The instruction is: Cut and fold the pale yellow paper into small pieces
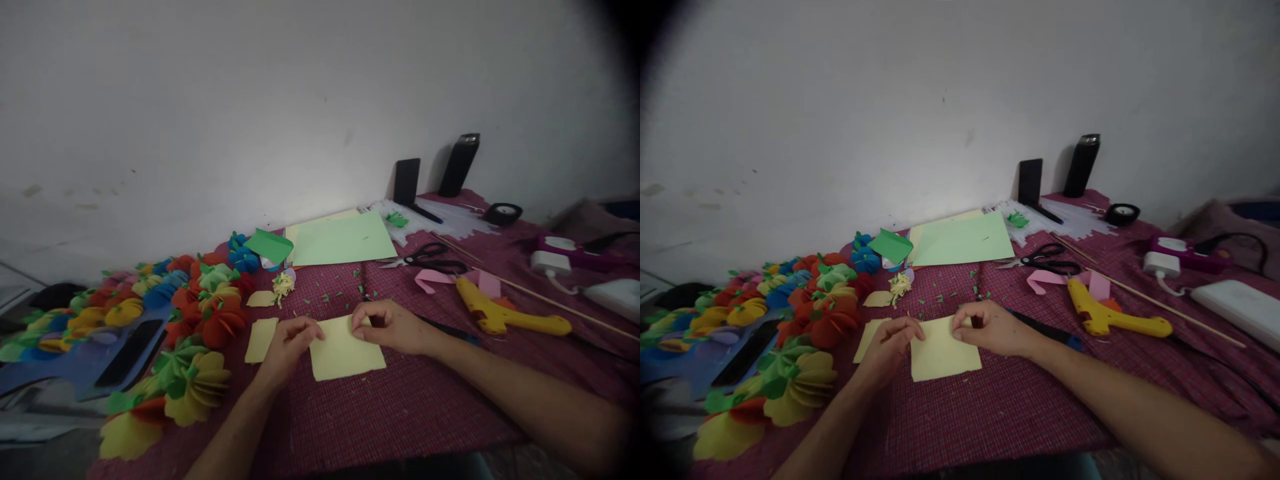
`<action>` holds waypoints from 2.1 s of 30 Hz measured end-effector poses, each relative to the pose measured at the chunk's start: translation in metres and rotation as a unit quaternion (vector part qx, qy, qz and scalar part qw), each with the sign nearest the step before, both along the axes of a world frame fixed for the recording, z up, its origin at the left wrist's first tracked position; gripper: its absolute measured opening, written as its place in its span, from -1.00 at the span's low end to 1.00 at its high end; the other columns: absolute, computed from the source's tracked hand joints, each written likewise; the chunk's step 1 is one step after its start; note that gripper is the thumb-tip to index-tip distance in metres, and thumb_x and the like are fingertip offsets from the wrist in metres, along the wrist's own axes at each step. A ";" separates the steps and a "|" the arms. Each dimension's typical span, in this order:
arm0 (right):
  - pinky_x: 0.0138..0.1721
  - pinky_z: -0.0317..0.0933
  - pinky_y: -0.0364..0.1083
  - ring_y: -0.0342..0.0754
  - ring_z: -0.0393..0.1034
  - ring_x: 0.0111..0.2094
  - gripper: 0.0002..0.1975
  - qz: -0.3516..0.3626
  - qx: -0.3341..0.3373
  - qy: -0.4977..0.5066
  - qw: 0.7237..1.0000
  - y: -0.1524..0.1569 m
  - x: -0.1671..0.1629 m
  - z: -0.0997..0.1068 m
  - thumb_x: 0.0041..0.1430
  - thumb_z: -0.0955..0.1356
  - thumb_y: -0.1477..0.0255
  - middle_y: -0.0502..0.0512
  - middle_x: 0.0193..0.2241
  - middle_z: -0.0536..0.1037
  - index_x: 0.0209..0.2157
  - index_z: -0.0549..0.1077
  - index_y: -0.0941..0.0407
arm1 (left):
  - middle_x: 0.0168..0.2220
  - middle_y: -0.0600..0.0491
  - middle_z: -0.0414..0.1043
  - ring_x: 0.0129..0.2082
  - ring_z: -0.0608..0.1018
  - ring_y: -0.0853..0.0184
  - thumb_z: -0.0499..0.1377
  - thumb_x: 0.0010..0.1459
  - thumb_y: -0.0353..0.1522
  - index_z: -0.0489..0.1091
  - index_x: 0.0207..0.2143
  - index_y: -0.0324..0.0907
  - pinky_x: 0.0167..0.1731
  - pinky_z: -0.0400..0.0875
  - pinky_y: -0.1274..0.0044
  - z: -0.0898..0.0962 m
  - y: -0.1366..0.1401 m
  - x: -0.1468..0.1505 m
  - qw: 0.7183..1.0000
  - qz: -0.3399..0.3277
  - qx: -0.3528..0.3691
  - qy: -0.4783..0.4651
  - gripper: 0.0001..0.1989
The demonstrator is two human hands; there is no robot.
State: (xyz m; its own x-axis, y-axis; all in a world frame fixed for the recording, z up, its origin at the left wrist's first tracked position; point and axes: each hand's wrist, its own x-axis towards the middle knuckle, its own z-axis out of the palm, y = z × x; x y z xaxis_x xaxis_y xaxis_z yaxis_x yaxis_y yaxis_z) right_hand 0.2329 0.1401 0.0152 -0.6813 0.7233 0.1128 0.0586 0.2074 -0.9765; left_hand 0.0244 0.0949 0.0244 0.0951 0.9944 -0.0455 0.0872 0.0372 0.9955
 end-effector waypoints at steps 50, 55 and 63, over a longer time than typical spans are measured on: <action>-0.51 0.13 -0.20 -0.20 0.27 -0.56 -0.67 -0.009 -0.197 -0.015 0.980 0.000 -0.002 -0.002 -0.12 0.33 0.20 0.04 -0.51 0.47 -0.45 0.44 0.22 | -0.53 0.17 0.26 -0.58 0.35 0.49 0.20 -0.10 -0.36 0.13 -0.09 -0.12 -0.59 0.21 0.66 -0.007 0.003 0.005 0.999 -0.031 -0.002 -0.027 -0.52; -0.56 0.10 -0.21 -0.20 0.25 -0.59 -0.66 -0.026 -0.154 -0.060 0.986 -0.001 -0.004 -0.007 -0.09 0.30 0.19 0.02 -0.56 0.44 -0.47 0.43 0.22 | -0.47 0.09 0.34 -0.50 0.39 0.44 0.18 -0.08 -0.31 0.27 -0.18 -0.19 -0.49 0.24 0.61 -0.005 0.003 0.004 0.998 -0.052 -0.045 -0.018 -0.64; -0.66 -0.04 -0.25 -0.25 0.11 -0.66 -0.72 -0.017 -0.034 -0.125 0.991 -0.013 -0.011 -0.014 -0.03 0.27 0.26 -0.06 -0.67 0.30 -0.60 0.35 0.20 | -0.57 0.09 0.33 -0.61 0.28 0.50 0.15 -0.08 -0.21 0.42 -0.45 -0.29 -0.62 0.10 0.67 -0.004 0.000 0.007 0.984 -0.116 -0.106 0.082 -0.71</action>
